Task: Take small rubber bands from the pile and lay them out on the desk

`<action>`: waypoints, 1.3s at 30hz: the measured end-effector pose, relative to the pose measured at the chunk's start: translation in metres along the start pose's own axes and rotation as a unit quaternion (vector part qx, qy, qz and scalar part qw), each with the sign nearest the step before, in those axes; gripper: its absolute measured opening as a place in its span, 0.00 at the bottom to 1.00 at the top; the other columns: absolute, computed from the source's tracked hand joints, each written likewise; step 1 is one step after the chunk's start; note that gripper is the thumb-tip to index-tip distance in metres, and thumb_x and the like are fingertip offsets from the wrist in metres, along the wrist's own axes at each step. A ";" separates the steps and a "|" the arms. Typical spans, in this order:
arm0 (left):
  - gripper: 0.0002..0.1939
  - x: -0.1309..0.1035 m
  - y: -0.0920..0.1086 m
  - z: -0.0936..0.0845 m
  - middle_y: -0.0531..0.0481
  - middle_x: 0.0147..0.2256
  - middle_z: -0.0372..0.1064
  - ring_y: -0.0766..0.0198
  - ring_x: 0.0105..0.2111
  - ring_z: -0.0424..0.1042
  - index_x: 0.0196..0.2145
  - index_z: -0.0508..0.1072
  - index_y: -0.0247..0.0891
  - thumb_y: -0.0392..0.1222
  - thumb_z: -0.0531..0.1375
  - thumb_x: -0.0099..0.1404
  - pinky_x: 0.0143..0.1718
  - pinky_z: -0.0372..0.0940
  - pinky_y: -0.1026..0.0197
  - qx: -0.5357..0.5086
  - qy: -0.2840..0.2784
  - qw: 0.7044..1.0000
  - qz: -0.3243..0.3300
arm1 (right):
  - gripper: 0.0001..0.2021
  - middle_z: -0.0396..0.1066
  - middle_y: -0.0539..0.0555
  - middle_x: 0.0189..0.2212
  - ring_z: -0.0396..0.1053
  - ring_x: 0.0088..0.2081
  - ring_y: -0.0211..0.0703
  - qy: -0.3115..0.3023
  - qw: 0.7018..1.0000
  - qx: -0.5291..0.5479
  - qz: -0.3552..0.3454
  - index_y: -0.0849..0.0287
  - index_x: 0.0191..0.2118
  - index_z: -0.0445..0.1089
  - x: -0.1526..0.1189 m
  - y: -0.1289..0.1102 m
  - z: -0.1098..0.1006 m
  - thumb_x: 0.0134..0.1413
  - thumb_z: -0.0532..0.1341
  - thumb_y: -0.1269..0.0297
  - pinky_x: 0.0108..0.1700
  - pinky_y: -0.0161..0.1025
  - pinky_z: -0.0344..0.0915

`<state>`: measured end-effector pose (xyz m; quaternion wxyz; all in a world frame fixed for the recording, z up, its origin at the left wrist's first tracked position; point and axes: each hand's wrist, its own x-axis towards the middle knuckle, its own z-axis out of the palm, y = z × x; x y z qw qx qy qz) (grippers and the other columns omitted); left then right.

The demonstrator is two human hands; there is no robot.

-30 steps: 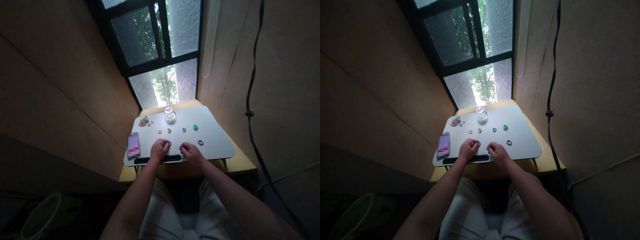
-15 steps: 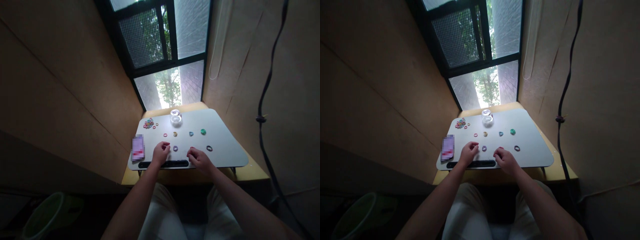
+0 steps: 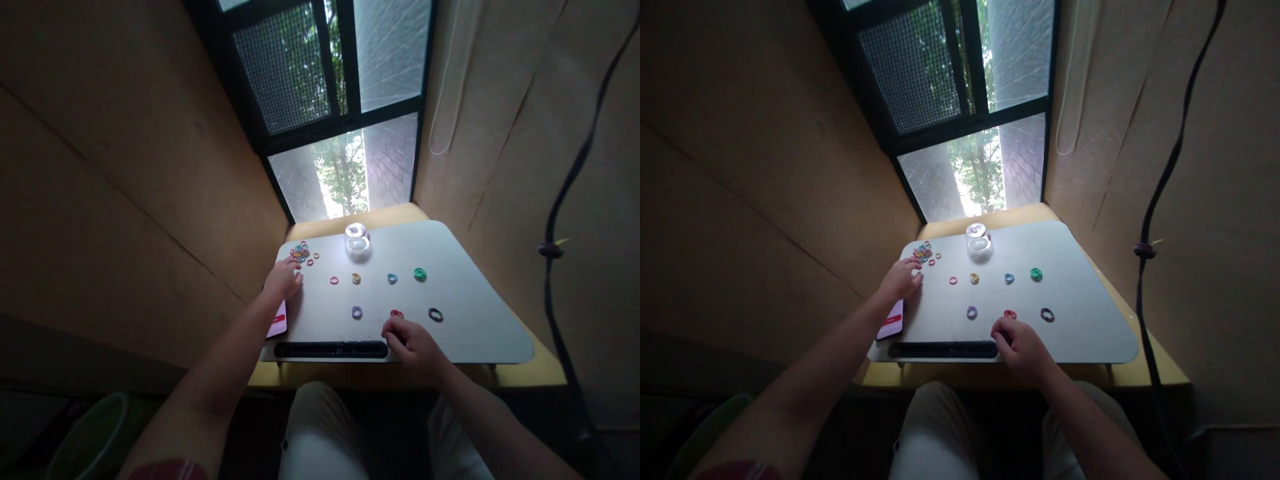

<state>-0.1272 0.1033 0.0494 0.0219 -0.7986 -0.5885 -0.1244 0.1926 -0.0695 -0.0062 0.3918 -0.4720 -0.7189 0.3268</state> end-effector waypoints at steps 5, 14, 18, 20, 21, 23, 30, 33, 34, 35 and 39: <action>0.12 0.018 -0.016 0.004 0.44 0.54 0.68 0.51 0.55 0.64 0.37 0.78 0.41 0.40 0.56 0.60 0.60 0.57 0.52 0.044 -0.009 0.998 0.034 | 0.07 0.67 0.50 0.23 0.64 0.26 0.40 -0.008 1.000 -0.006 0.000 0.57 0.28 0.66 0.001 0.000 -0.001 0.55 0.54 0.67 0.31 0.37 0.60; 0.11 0.038 -0.026 0.007 0.47 0.51 0.70 0.52 0.51 0.65 0.35 0.79 0.43 0.42 0.57 0.59 0.58 0.59 0.52 0.063 -0.001 0.998 0.029 | 0.06 0.67 0.51 0.23 0.63 0.27 0.40 -0.020 1.000 -0.002 0.010 0.56 0.28 0.65 0.001 -0.002 -0.002 0.55 0.55 0.67 0.30 0.38 0.59; 0.12 0.046 -0.029 0.008 0.47 0.49 0.72 0.54 0.50 0.66 0.36 0.80 0.44 0.42 0.56 0.59 0.58 0.58 0.53 0.056 -0.029 0.997 0.038 | 0.06 0.67 0.51 0.23 0.63 0.26 0.40 -0.019 1.000 -0.007 0.010 0.55 0.28 0.64 0.001 -0.003 -0.002 0.55 0.55 0.66 0.29 0.38 0.59; 0.12 0.048 -0.032 0.009 0.47 0.47 0.73 0.54 0.49 0.68 0.36 0.80 0.45 0.42 0.56 0.59 0.57 0.59 0.53 0.058 -0.024 0.997 0.046 | 0.06 0.67 0.51 0.23 0.63 0.26 0.40 -0.019 1.000 -0.014 0.011 0.55 0.28 0.64 0.001 -0.003 -0.002 0.56 0.55 0.66 0.29 0.38 0.59; 0.12 0.049 -0.033 0.010 0.47 0.47 0.74 0.54 0.48 0.68 0.35 0.80 0.45 0.42 0.56 0.59 0.56 0.60 0.53 0.059 -0.018 0.997 0.050 | 0.06 0.67 0.51 0.23 0.63 0.26 0.40 -0.020 1.000 -0.017 0.012 0.55 0.28 0.64 0.001 -0.003 -0.002 0.56 0.55 0.66 0.30 0.38 0.59; 0.12 0.051 -0.037 0.012 0.47 0.45 0.75 0.54 0.46 0.70 0.35 0.80 0.45 0.42 0.56 0.59 0.54 0.61 0.54 0.060 -0.005 0.996 0.059 | 0.06 0.67 0.51 0.24 0.64 0.27 0.40 -0.021 0.999 -0.021 0.015 0.56 0.29 0.65 0.001 -0.003 -0.002 0.56 0.55 0.66 0.30 0.38 0.59; 0.13 0.052 -0.037 0.009 0.47 0.41 0.77 0.55 0.40 0.73 0.37 0.81 0.45 0.40 0.56 0.58 0.48 0.65 0.58 0.054 -0.019 0.996 0.068 | 0.06 0.67 0.51 0.24 0.63 0.27 0.40 -0.020 0.999 -0.024 0.015 0.56 0.29 0.65 0.001 -0.002 0.000 0.56 0.55 0.67 0.30 0.37 0.59; 0.14 0.053 -0.036 0.008 0.48 0.42 0.77 0.56 0.40 0.73 0.37 0.81 0.46 0.40 0.56 0.59 0.46 0.65 0.59 0.062 -0.023 0.996 0.061 | 0.06 0.66 0.50 0.24 0.63 0.27 0.40 -0.017 0.999 -0.028 0.010 0.56 0.28 0.64 0.000 -0.003 0.001 0.56 0.55 0.67 0.30 0.37 0.58; 0.14 0.053 -0.036 0.008 0.48 0.42 0.77 0.56 0.40 0.73 0.38 0.81 0.46 0.40 0.56 0.59 0.45 0.65 0.59 0.066 -0.023 0.996 0.061 | 0.06 0.66 0.50 0.23 0.63 0.26 0.40 -0.015 0.999 -0.029 0.009 0.56 0.28 0.64 0.000 -0.004 0.001 0.56 0.55 0.67 0.30 0.37 0.58; 0.15 0.053 -0.036 0.008 0.48 0.42 0.77 0.56 0.40 0.73 0.38 0.81 0.47 0.40 0.55 0.60 0.45 0.66 0.59 0.067 -0.024 0.996 0.062 | 0.06 0.66 0.50 0.23 0.63 0.26 0.40 -0.015 0.999 -0.029 0.009 0.56 0.28 0.64 0.000 -0.004 0.001 0.56 0.55 0.67 0.30 0.37 0.58; 0.15 0.055 -0.038 0.009 0.47 0.41 0.77 0.57 0.40 0.73 0.39 0.81 0.46 0.40 0.55 0.60 0.43 0.66 0.60 0.037 -0.036 0.998 0.043 | 0.06 0.66 0.50 0.24 0.63 0.27 0.39 -0.018 0.999 -0.029 0.012 0.56 0.29 0.64 0.000 -0.005 0.000 0.56 0.55 0.68 0.31 0.37 0.58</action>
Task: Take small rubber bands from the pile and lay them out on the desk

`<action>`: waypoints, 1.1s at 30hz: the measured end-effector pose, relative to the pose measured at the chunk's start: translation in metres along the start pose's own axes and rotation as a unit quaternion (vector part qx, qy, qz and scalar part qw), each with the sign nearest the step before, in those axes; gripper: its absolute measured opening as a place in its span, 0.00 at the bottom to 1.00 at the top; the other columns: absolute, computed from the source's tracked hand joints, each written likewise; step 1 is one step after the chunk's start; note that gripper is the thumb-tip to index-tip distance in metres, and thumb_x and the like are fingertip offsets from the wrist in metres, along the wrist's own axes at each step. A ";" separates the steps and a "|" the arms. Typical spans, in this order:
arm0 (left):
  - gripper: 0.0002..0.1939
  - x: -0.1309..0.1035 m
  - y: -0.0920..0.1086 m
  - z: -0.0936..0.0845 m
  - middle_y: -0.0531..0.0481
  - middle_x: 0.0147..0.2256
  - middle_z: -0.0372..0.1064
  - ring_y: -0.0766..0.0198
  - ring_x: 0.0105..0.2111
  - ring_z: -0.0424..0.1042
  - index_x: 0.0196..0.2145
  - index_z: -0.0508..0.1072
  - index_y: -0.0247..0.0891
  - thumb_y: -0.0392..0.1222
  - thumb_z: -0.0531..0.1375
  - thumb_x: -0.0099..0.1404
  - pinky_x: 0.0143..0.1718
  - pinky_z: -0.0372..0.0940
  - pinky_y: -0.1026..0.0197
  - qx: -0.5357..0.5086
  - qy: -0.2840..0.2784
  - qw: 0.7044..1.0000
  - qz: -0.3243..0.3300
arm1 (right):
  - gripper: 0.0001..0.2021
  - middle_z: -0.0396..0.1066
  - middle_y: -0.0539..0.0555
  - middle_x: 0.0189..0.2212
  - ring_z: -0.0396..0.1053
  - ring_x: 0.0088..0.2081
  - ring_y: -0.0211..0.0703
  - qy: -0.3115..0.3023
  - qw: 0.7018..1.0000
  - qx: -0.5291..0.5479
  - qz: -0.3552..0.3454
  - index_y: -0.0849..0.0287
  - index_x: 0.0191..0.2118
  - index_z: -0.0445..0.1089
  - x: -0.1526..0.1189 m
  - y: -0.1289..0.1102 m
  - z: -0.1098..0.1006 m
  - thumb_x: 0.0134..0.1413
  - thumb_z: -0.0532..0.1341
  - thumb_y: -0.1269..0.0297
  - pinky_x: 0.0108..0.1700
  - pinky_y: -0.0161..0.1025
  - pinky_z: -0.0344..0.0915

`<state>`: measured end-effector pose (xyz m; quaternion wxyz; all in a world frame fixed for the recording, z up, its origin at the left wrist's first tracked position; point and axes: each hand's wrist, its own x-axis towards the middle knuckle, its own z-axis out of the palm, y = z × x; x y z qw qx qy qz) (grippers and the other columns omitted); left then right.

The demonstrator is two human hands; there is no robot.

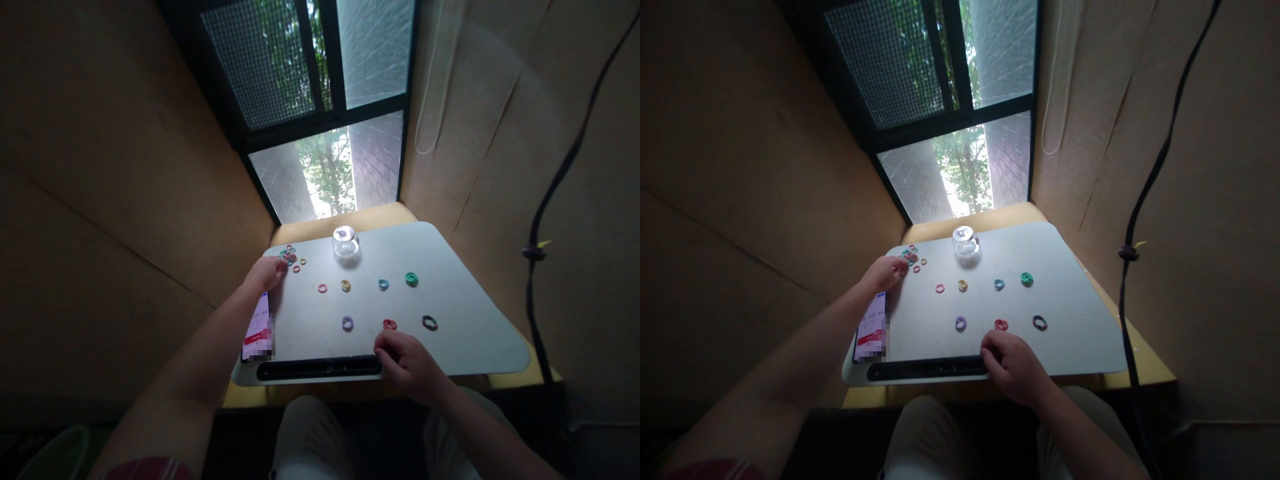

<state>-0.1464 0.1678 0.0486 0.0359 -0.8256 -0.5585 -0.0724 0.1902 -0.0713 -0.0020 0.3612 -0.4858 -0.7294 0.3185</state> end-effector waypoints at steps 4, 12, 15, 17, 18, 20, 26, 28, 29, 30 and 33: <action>0.14 -0.001 0.001 0.000 0.46 0.40 0.77 0.57 0.38 0.74 0.38 0.81 0.42 0.42 0.56 0.61 0.42 0.65 0.60 -0.057 -0.008 0.997 -0.046 | 0.06 0.65 0.49 0.24 0.62 0.27 0.39 -0.004 1.000 -0.007 0.000 0.57 0.29 0.64 0.000 0.000 0.000 0.56 0.54 0.68 0.31 0.36 0.57; 0.12 -0.005 0.007 -0.011 0.47 0.36 0.77 0.59 0.35 0.73 0.36 0.79 0.40 0.45 0.60 0.56 0.35 0.63 0.61 -0.090 0.034 0.989 -0.110 | 0.06 0.65 0.49 0.24 0.61 0.27 0.38 -0.003 1.000 -0.004 -0.001 0.58 0.29 0.64 0.000 0.000 0.000 0.56 0.55 0.68 0.31 0.36 0.56; 0.09 -0.007 0.010 -0.015 0.48 0.34 0.77 0.61 0.33 0.73 0.33 0.78 0.39 0.42 0.61 0.55 0.34 0.62 0.62 -0.137 0.064 0.979 -0.135 | 0.06 0.65 0.49 0.24 0.61 0.27 0.38 -0.001 1.000 -0.004 -0.002 0.58 0.29 0.64 -0.001 0.001 0.001 0.56 0.55 0.68 0.31 0.36 0.56; 0.08 -0.008 0.011 -0.016 0.48 0.33 0.76 0.62 0.32 0.73 0.33 0.77 0.38 0.40 0.60 0.55 0.33 0.62 0.63 -0.181 0.092 0.967 -0.152 | 0.06 0.65 0.50 0.24 0.61 0.27 0.38 0.002 1.000 -0.006 -0.003 0.58 0.28 0.64 -0.001 0.001 0.001 0.56 0.55 0.68 0.31 0.36 0.56; 0.08 -0.009 0.012 -0.016 0.49 0.32 0.76 0.63 0.32 0.73 0.33 0.76 0.38 0.40 0.60 0.55 0.33 0.62 0.63 -0.206 0.108 0.959 -0.160 | 0.06 0.65 0.50 0.24 0.62 0.27 0.38 0.004 1.000 -0.005 -0.004 0.58 0.28 0.64 -0.001 0.001 0.001 0.56 0.55 0.67 0.31 0.36 0.56; 0.10 -0.010 0.013 -0.016 0.48 0.33 0.75 0.64 0.31 0.72 0.36 0.74 0.36 0.40 0.60 0.55 0.32 0.63 0.64 -0.260 0.136 0.941 -0.172 | 0.06 0.65 0.49 0.24 0.62 0.27 0.38 0.008 1.000 -0.005 -0.008 0.58 0.28 0.64 0.000 0.001 0.001 0.56 0.55 0.67 0.31 0.36 0.56; 0.12 -0.007 0.008 -0.023 0.45 0.33 0.75 0.63 0.31 0.73 0.38 0.75 0.35 0.41 0.61 0.56 0.30 0.65 0.64 -0.344 0.178 0.908 -0.160 | 0.06 0.65 0.49 0.23 0.62 0.26 0.38 0.017 1.000 -0.007 -0.010 0.58 0.27 0.63 0.000 0.002 0.002 0.56 0.55 0.67 0.31 0.36 0.56; 0.11 -0.008 0.011 -0.030 0.45 0.32 0.75 0.62 0.31 0.73 0.37 0.76 0.35 0.40 0.61 0.55 0.30 0.65 0.64 -0.358 0.188 0.901 -0.154 | 0.07 0.64 0.49 0.22 0.61 0.26 0.38 0.021 1.000 -0.006 -0.011 0.58 0.27 0.63 0.000 0.003 0.002 0.55 0.55 0.67 0.31 0.36 0.56; 0.11 -0.011 0.015 -0.034 0.46 0.32 0.76 0.62 0.31 0.74 0.37 0.76 0.35 0.39 0.61 0.55 0.30 0.65 0.64 -0.366 0.190 0.898 -0.151 | 0.07 0.64 0.48 0.22 0.61 0.26 0.38 0.022 1.000 -0.004 -0.013 0.58 0.27 0.63 0.000 0.003 0.002 0.55 0.55 0.67 0.31 0.36 0.56; 0.11 -0.016 0.022 -0.037 0.46 0.32 0.75 0.62 0.31 0.74 0.37 0.76 0.35 0.39 0.61 0.55 0.30 0.66 0.64 -0.374 0.189 0.896 -0.148 | 0.07 0.64 0.48 0.22 0.61 0.26 0.37 0.023 1.000 -0.003 -0.015 0.58 0.27 0.63 0.000 0.004 0.003 0.55 0.55 0.67 0.31 0.36 0.56; 0.08 -0.044 0.055 -0.040 0.47 0.33 0.75 0.63 0.31 0.75 0.34 0.75 0.35 0.38 0.61 0.56 0.31 0.67 0.64 -0.411 0.166 0.890 -0.105 | 0.06 0.64 0.48 0.21 0.61 0.25 0.37 0.023 1.000 -0.001 -0.017 0.58 0.27 0.63 0.000 0.007 0.003 0.55 0.56 0.68 0.31 0.36 0.57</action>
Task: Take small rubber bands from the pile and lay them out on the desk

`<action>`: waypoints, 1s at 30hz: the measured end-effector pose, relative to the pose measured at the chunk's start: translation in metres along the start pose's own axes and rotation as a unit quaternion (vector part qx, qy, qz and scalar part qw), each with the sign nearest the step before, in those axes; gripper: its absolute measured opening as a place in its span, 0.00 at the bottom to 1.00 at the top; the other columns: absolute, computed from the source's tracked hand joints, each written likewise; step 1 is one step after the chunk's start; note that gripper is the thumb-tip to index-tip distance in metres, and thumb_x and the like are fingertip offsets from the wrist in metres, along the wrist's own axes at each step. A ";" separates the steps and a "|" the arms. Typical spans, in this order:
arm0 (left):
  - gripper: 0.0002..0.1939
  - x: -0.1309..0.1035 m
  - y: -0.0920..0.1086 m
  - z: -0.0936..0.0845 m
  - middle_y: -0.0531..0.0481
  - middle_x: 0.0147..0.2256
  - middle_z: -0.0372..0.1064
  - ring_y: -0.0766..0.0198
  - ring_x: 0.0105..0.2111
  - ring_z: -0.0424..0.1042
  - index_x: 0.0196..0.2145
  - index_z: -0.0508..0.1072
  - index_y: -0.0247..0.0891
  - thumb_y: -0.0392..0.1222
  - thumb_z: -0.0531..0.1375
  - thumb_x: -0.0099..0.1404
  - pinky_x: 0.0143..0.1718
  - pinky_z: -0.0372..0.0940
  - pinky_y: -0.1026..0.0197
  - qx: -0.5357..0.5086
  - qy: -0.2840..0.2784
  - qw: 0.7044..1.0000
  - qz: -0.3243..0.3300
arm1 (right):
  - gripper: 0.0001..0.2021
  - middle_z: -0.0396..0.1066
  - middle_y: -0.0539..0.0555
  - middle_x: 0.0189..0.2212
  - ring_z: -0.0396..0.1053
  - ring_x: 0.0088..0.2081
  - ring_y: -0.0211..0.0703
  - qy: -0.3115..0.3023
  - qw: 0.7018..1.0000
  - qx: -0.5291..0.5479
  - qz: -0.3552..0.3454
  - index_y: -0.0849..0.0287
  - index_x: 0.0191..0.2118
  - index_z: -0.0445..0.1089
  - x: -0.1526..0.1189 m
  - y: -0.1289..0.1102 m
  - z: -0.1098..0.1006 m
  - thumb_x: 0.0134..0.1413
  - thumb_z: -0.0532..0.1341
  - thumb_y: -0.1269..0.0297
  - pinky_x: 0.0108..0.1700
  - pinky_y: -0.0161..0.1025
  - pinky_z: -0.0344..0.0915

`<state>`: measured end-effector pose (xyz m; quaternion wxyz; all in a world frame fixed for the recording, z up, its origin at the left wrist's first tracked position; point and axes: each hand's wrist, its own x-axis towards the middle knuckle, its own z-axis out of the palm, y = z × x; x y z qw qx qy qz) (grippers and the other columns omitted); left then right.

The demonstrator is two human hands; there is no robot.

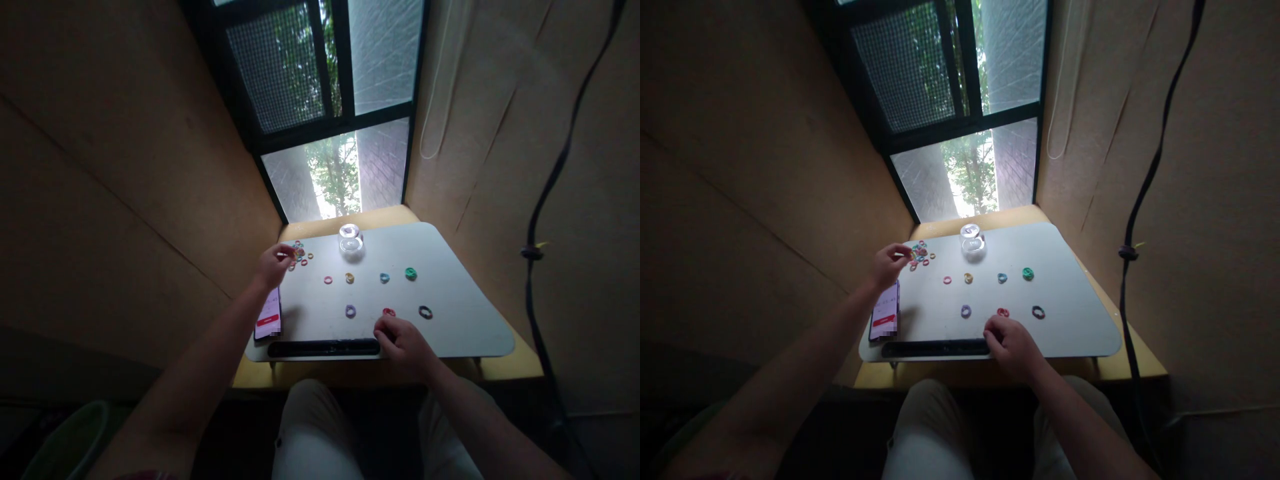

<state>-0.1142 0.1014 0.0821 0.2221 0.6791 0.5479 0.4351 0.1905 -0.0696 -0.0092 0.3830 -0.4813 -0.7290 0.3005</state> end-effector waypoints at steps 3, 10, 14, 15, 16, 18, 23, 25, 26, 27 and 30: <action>0.05 -0.055 0.021 0.026 0.49 0.33 0.75 0.65 0.30 0.75 0.33 0.74 0.36 0.36 0.60 0.57 0.32 0.68 0.64 -0.030 -0.083 0.996 0.035 | 0.04 0.63 0.47 0.21 0.60 0.24 0.36 -0.014 1.000 0.016 0.000 0.58 0.29 0.65 0.000 0.002 0.000 0.54 0.57 0.67 0.29 0.35 0.57; 0.06 -0.157 0.051 0.102 0.50 0.34 0.72 0.69 0.28 0.72 0.33 0.73 0.37 0.32 0.58 0.58 0.30 0.67 0.67 -0.100 -0.155 0.982 0.045 | 0.09 0.68 0.48 0.25 0.62 0.24 0.35 -0.012 0.999 0.041 -0.007 0.57 0.42 0.70 0.001 0.005 0.002 0.54 0.59 0.63 0.29 0.34 0.60; 0.03 -0.172 0.057 0.125 0.52 0.31 0.70 0.70 0.27 0.69 0.30 0.73 0.37 0.34 0.59 0.57 0.30 0.65 0.67 -0.113 -0.119 0.986 0.010 | 0.08 0.67 0.49 0.22 0.63 0.25 0.37 -0.005 1.000 0.020 -0.017 0.58 0.32 0.71 0.002 0.007 0.002 0.56 0.57 0.61 0.31 0.35 0.61; 0.02 -0.173 0.056 0.128 0.52 0.31 0.70 0.70 0.26 0.69 0.30 0.72 0.37 0.34 0.59 0.57 0.29 0.64 0.67 -0.122 -0.116 0.986 -0.001 | 0.08 0.66 0.49 0.22 0.63 0.25 0.37 -0.004 1.000 0.019 -0.016 0.59 0.31 0.71 0.003 0.008 0.003 0.56 0.57 0.61 0.31 0.35 0.61; 0.02 -0.174 0.056 0.129 0.52 0.31 0.70 0.70 0.27 0.70 0.30 0.72 0.37 0.35 0.60 0.57 0.29 0.64 0.67 -0.131 -0.115 0.985 -0.012 | 0.08 0.67 0.49 0.22 0.63 0.25 0.37 -0.002 1.000 0.020 -0.013 0.59 0.31 0.71 0.003 0.008 0.003 0.56 0.57 0.61 0.31 0.35 0.61; 0.02 -0.175 0.053 0.130 0.51 0.31 0.71 0.69 0.27 0.71 0.31 0.72 0.37 0.37 0.60 0.58 0.28 0.64 0.67 -0.143 -0.120 0.982 -0.024 | 0.08 0.68 0.49 0.23 0.63 0.25 0.37 0.001 1.000 0.018 -0.012 0.59 0.31 0.71 0.004 0.009 0.004 0.56 0.57 0.61 0.30 0.35 0.60; 0.10 -0.176 0.047 0.127 0.48 0.36 0.74 0.66 0.28 0.72 0.38 0.75 0.38 0.43 0.60 0.60 0.30 0.66 0.64 -0.134 -0.137 0.981 -0.011 | 0.08 0.64 0.47 0.21 0.60 0.24 0.36 0.025 1.000 0.006 -0.014 0.59 0.27 0.66 0.006 0.011 0.008 0.54 0.58 0.62 0.28 0.34 0.57; 0.11 -0.177 0.047 0.126 0.47 0.34 0.75 0.65 0.28 0.71 0.39 0.76 0.39 0.45 0.59 0.61 0.31 0.65 0.62 -0.103 -0.145 0.984 0.012 | 0.07 0.64 0.47 0.21 0.60 0.23 0.35 0.035 0.999 0.002 -0.012 0.59 0.27 0.65 0.007 0.012 0.008 0.53 0.58 0.63 0.27 0.33 0.56; 0.11 -0.178 0.047 0.126 0.47 0.32 0.75 0.65 0.28 0.71 0.37 0.77 0.39 0.45 0.59 0.62 0.31 0.65 0.62 -0.087 -0.147 0.985 0.023 | 0.07 0.63 0.47 0.21 0.60 0.23 0.35 0.039 0.999 0.000 -0.011 0.59 0.27 0.65 0.007 0.012 0.008 0.53 0.58 0.64 0.27 0.33 0.56; 0.11 -0.178 0.047 0.126 0.48 0.30 0.75 0.64 0.27 0.70 0.36 0.78 0.39 0.46 0.58 0.62 0.31 0.64 0.62 -0.073 -0.146 0.986 0.029 | 0.06 0.63 0.47 0.21 0.60 0.24 0.35 0.040 0.999 -0.001 -0.009 0.59 0.27 0.65 0.006 0.013 0.008 0.52 0.58 0.64 0.27 0.33 0.56; 0.11 -0.180 0.047 0.127 0.50 0.26 0.73 0.65 0.26 0.68 0.32 0.77 0.39 0.47 0.58 0.62 0.30 0.62 0.62 -0.061 -0.127 0.990 0.018 | 0.04 0.62 0.46 0.21 0.59 0.24 0.35 0.045 0.999 0.007 -0.004 0.59 0.26 0.63 0.006 0.014 0.009 0.49 0.58 0.66 0.27 0.32 0.55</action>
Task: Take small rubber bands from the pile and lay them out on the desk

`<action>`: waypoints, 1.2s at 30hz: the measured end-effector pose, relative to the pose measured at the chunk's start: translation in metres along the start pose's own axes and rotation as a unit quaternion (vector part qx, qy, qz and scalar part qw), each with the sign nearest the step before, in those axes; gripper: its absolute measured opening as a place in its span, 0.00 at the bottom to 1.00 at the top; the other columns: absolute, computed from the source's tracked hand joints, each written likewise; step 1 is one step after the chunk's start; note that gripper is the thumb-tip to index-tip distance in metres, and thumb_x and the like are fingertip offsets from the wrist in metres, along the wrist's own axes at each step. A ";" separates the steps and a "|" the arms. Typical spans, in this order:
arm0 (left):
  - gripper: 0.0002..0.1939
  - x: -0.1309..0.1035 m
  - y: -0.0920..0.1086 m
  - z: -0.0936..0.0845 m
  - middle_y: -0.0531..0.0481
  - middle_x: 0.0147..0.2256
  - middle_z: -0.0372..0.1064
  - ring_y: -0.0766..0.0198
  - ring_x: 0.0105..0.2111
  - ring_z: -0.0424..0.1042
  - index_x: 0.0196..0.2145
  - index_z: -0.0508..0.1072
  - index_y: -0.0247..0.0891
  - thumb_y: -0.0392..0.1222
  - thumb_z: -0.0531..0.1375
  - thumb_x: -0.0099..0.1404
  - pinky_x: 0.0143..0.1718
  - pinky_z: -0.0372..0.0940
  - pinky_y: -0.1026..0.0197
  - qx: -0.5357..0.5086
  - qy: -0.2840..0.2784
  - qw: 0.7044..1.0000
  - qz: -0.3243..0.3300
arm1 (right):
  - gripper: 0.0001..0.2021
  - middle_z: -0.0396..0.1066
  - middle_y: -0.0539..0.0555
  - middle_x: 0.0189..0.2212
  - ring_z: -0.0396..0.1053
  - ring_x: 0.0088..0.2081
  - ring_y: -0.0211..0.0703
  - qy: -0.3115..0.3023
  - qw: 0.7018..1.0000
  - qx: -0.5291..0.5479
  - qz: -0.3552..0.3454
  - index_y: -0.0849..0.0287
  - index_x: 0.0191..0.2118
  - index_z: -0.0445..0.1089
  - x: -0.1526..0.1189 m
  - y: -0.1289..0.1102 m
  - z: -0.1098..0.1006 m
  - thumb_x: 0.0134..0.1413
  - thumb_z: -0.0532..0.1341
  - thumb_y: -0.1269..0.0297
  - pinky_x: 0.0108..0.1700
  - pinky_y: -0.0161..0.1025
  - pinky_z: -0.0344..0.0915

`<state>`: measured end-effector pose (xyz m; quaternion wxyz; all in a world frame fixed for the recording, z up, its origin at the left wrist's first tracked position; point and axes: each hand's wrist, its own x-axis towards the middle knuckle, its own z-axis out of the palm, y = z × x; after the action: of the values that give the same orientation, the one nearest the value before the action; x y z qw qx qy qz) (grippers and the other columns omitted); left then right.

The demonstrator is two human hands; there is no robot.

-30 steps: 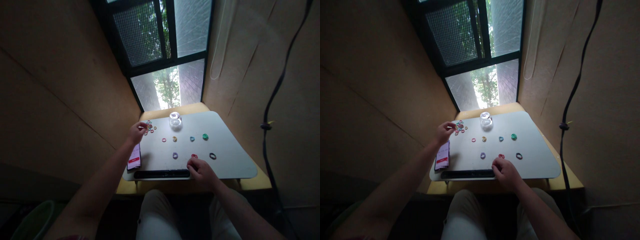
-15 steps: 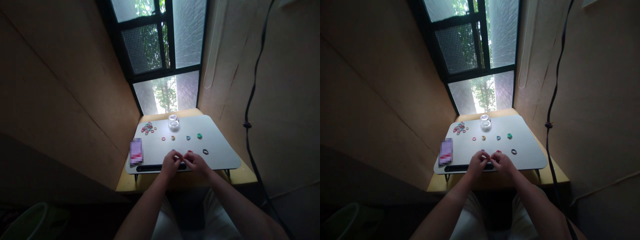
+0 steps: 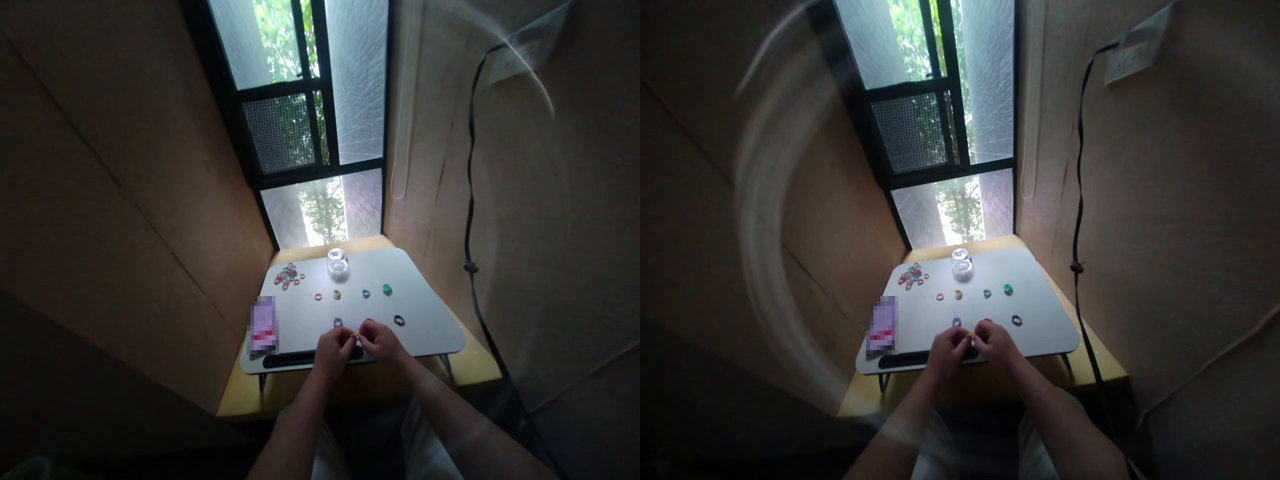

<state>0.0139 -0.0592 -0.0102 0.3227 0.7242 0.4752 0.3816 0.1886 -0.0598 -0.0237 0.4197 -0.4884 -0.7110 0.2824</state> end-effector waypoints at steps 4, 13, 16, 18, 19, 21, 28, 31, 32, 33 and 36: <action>0.11 -0.001 -0.001 0.001 0.51 0.26 0.73 0.65 0.26 0.70 0.31 0.76 0.38 0.48 0.59 0.61 0.30 0.63 0.63 -0.052 0.008 0.998 -0.034 | 0.04 0.59 0.45 0.20 0.57 0.24 0.34 0.005 1.000 0.026 0.011 0.58 0.25 0.61 0.001 0.002 0.001 0.46 0.58 0.68 0.26 0.31 0.54; 0.14 -0.002 0.002 -0.002 0.49 0.28 0.75 0.62 0.28 0.72 0.33 0.77 0.38 0.51 0.59 0.61 0.31 0.64 0.62 -0.068 -0.015 0.997 -0.043 | 0.04 0.61 0.46 0.21 0.58 0.25 0.34 0.008 1.000 0.026 -0.005 0.59 0.26 0.63 0.000 0.001 0.001 0.47 0.58 0.67 0.28 0.32 0.56; 0.14 -0.002 0.003 -0.002 0.48 0.30 0.77 0.62 0.30 0.73 0.34 0.78 0.39 0.52 0.59 0.61 0.33 0.65 0.61 -0.043 -0.025 0.998 -0.029 | 0.03 0.64 0.47 0.22 0.60 0.25 0.35 -0.005 0.999 0.031 -0.011 0.59 0.28 0.66 -0.003 -0.002 0.000 0.49 0.59 0.66 0.29 0.33 0.57; 0.14 -0.002 0.004 -0.002 0.48 0.31 0.77 0.61 0.30 0.73 0.35 0.78 0.39 0.52 0.59 0.61 0.33 0.65 0.61 -0.029 -0.024 0.999 -0.028 | 0.04 0.65 0.47 0.21 0.60 0.25 0.36 -0.009 0.999 0.032 -0.004 0.59 0.28 0.67 -0.003 -0.004 -0.001 0.51 0.59 0.66 0.29 0.33 0.58; 0.15 -0.002 0.003 -0.002 0.48 0.30 0.77 0.61 0.30 0.73 0.35 0.78 0.39 0.52 0.59 0.61 0.32 0.65 0.61 -0.026 -0.024 0.999 -0.030 | 0.05 0.65 0.47 0.21 0.61 0.26 0.36 -0.004 1.000 0.026 -0.002 0.59 0.27 0.67 -0.003 -0.005 -0.001 0.51 0.59 0.66 0.30 0.34 0.58; 0.15 -0.002 0.003 -0.002 0.48 0.29 0.77 0.62 0.29 0.73 0.35 0.78 0.38 0.52 0.59 0.61 0.32 0.65 0.61 -0.026 -0.025 0.999 -0.034 | 0.06 0.66 0.48 0.22 0.62 0.26 0.36 0.007 1.000 0.010 0.001 0.59 0.27 0.67 -0.002 -0.007 -0.002 0.53 0.58 0.66 0.30 0.34 0.58; 0.14 -0.004 0.005 -0.001 0.50 0.27 0.75 0.64 0.26 0.72 0.32 0.75 0.38 0.52 0.58 0.63 0.30 0.64 0.63 -0.035 -0.035 0.998 -0.032 | 0.06 0.65 0.48 0.23 0.61 0.26 0.36 0.022 0.999 0.024 0.020 0.59 0.28 0.65 0.002 -0.005 -0.001 0.54 0.57 0.66 0.30 0.34 0.57; 0.14 -0.003 0.005 -0.001 0.49 0.27 0.75 0.64 0.27 0.73 0.33 0.75 0.38 0.52 0.58 0.62 0.30 0.64 0.63 -0.048 -0.035 0.998 -0.036 | 0.06 0.65 0.47 0.22 0.61 0.26 0.37 0.025 0.999 0.025 0.021 0.58 0.28 0.65 0.001 -0.006 -0.001 0.54 0.56 0.66 0.30 0.34 0.57; 0.14 -0.003 0.005 -0.001 0.49 0.27 0.75 0.64 0.27 0.73 0.32 0.75 0.38 0.52 0.58 0.62 0.30 0.64 0.63 -0.048 -0.030 0.998 -0.037 | 0.05 0.65 0.48 0.23 0.61 0.26 0.37 0.023 0.999 0.019 0.015 0.58 0.28 0.65 0.000 -0.007 -0.001 0.54 0.57 0.66 0.30 0.34 0.56; 0.14 -0.002 0.005 -0.001 0.49 0.27 0.75 0.64 0.27 0.73 0.32 0.75 0.38 0.52 0.59 0.61 0.30 0.64 0.63 -0.046 -0.026 0.998 -0.037 | 0.05 0.65 0.48 0.23 0.61 0.27 0.37 0.020 1.000 0.010 0.005 0.58 0.28 0.65 -0.001 -0.009 -0.001 0.54 0.57 0.67 0.31 0.35 0.56; 0.15 -0.002 0.004 -0.001 0.49 0.27 0.75 0.64 0.27 0.72 0.31 0.75 0.39 0.53 0.59 0.61 0.30 0.64 0.63 -0.033 -0.023 0.999 -0.037 | 0.05 0.65 0.48 0.23 0.61 0.27 0.37 0.018 1.000 -0.002 -0.008 0.58 0.28 0.65 -0.002 -0.012 -0.003 0.53 0.57 0.68 0.31 0.35 0.56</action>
<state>0.0145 -0.0620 -0.0064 0.3710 0.7037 0.4815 0.3678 0.1859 -0.0663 -0.0136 0.4341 -0.4882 -0.7077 0.2690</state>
